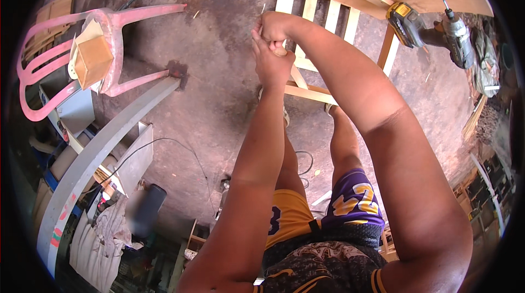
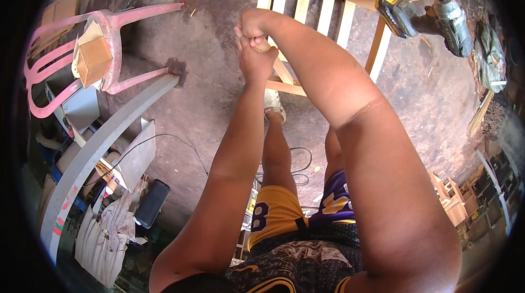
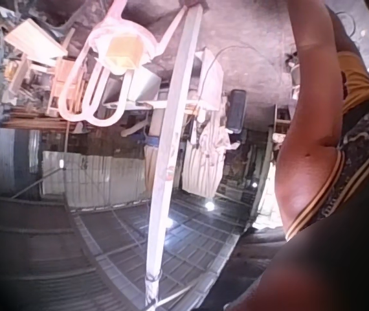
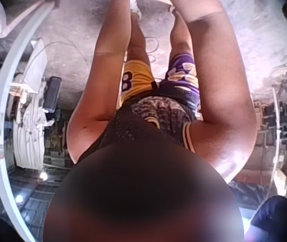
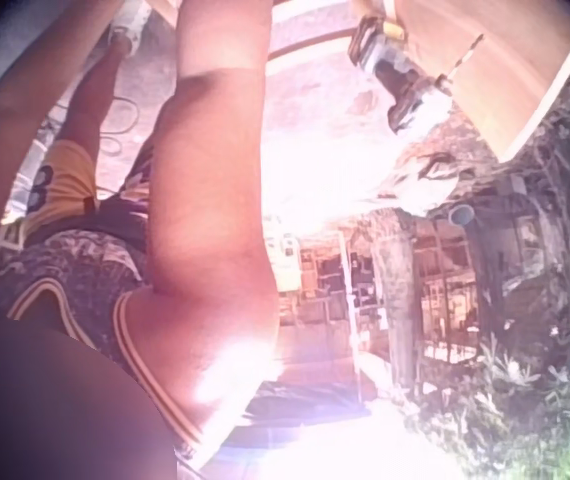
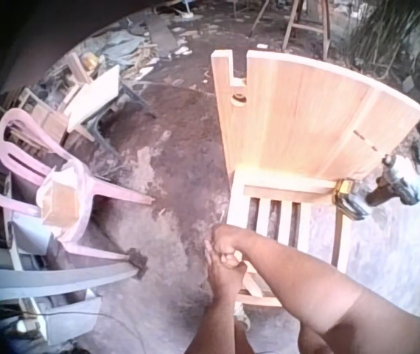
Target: Assembling wooden chair components using a cordless drill in a woodworking workshop.
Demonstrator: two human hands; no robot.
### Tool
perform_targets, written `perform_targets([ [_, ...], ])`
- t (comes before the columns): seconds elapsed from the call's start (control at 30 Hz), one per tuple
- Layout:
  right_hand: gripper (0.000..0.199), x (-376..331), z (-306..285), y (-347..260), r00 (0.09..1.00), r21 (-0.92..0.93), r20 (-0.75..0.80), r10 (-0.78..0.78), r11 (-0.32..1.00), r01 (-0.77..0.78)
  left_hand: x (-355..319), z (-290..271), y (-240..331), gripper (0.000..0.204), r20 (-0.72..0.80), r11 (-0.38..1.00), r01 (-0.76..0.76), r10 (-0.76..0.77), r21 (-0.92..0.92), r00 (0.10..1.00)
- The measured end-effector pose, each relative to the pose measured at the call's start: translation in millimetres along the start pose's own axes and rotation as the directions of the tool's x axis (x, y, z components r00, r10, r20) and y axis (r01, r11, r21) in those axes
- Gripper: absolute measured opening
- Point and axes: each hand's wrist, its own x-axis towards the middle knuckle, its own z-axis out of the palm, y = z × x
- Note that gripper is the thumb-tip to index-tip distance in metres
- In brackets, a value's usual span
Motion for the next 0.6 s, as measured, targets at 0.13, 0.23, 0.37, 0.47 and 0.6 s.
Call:
perform_targets([
  [0.13,0.014,-11,-2,-6,0.999,0.141,0.022,-0.043,0.989,0.039,-1,-8,3,0.105,0.034,1.000,0.023,-0.023,-0.015,0.999],
  [0.23,0.024,-11,-6,-8,0.996,0.054,0.057,-0.075,0.996,0.072,0,-6,3,0.111,0.032,0.999,0.011,-0.013,0.035,0.999],
  [0.37,0.021,-14,-8,0,0.967,-0.096,-0.192,-0.168,0.984,0.152,0,1,5,0.113,-0.003,0.998,-0.063,0.063,-0.005,0.998],
  [0.47,0.014,-33,-6,10,0.772,-0.155,-0.563,-0.294,0.955,0.251,-1,0,4,0.113,-0.027,0.999,-0.030,0.031,0.044,0.999],
  [0.6,0.008,-69,3,72,0.830,0.196,-0.538,-0.146,0.936,0.292,-1,-10,17,0.110,0.089,0.995,0.087,-0.090,0.041,0.992],
])
